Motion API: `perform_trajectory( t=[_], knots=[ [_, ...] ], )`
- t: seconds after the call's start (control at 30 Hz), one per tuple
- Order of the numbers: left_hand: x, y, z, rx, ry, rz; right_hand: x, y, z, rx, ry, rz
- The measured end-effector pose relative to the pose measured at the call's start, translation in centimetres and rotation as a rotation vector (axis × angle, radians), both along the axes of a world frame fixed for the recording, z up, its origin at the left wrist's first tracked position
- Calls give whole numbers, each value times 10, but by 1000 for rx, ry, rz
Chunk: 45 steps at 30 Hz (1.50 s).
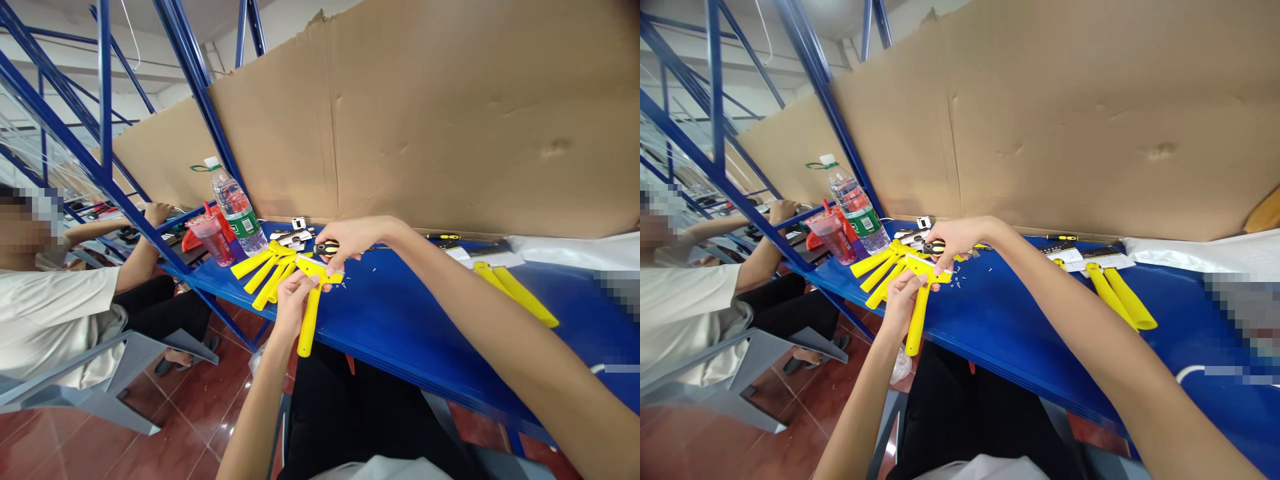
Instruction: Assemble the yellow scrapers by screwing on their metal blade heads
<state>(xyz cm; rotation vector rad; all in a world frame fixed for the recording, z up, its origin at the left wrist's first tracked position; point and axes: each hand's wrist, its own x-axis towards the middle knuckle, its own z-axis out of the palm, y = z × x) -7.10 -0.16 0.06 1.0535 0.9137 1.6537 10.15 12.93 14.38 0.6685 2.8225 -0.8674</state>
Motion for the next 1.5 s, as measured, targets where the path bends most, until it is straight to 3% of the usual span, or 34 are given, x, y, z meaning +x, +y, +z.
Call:
perform_trajectory(
  t=[0.73, 1.27, 1.5],
  knots=[
    [0, -2, 1, -1, 30, -3, 1, -2, 2, -30, -36, -4],
    [2, -2, 3, -27, 4, -86, -5, -15, 7, 72, 94, -73],
    [5, 4, 1, -100, -58, 10, -5, -10, 4, 120, 92, -89]
  ],
)
